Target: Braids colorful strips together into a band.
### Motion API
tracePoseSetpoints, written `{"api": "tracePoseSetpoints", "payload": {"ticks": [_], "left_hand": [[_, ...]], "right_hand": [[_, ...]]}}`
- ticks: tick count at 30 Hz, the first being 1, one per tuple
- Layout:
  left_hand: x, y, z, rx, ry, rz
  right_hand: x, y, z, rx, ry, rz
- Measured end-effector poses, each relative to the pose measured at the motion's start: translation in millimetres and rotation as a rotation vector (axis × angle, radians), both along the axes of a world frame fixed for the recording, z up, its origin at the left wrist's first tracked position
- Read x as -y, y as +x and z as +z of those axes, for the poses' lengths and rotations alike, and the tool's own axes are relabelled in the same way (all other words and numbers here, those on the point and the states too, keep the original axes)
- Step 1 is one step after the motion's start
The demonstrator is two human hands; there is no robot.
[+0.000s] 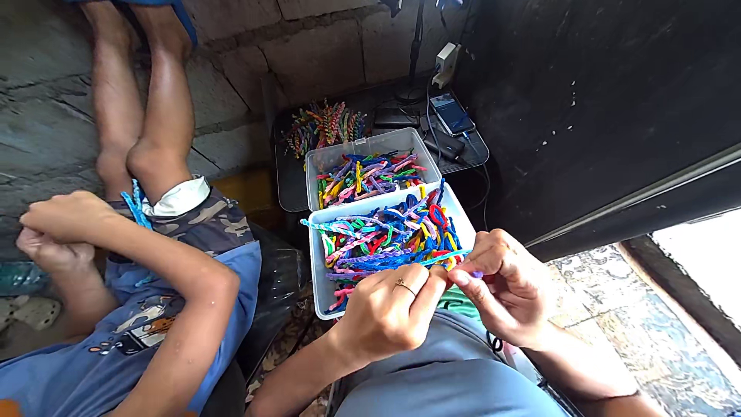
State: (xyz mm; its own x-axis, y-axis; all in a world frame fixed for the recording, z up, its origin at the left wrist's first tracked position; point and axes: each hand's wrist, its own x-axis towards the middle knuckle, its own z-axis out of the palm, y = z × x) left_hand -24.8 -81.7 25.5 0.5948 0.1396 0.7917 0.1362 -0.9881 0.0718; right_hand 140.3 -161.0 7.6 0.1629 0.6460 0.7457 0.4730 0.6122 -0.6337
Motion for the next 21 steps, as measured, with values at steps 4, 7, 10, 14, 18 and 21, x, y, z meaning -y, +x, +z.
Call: {"api": "tracePoseSetpoints", "payload": {"ticks": [4,7,10,14,18,21], "left_hand": [[0.6,5.4,4.7,-0.008,-0.372,-0.21],[-5.8,0.1,17.8,-0.046,-0.944,-0.553],[-11.8,-1.3,23.5,-0.103,-1.381,-0.818],[-12.3,2.3,21.2,-0.143,-1.515,-0.914],[-4.8,3.1,12.9,-0.032,-0.712,-0.383],[0.9,7.9,-3.0,0.045,-0.103,0.018]], "right_hand": [[-0.4,2.4,4.8,-0.229,-0.121,0.129],[-2.1,17.7,11.4,-0.377,-0.246,0.538],[-10.7,21.3,7.5,-0.39,-0.171,0.733],[-12.2,14.7,3.0,-0.442,-0.049,0.622],[-6.6,7.6,2.5,-0.368,-0.058,0.331],[-5.9,-0.2,2.4,-0.378,-0.077,0.187]]}}
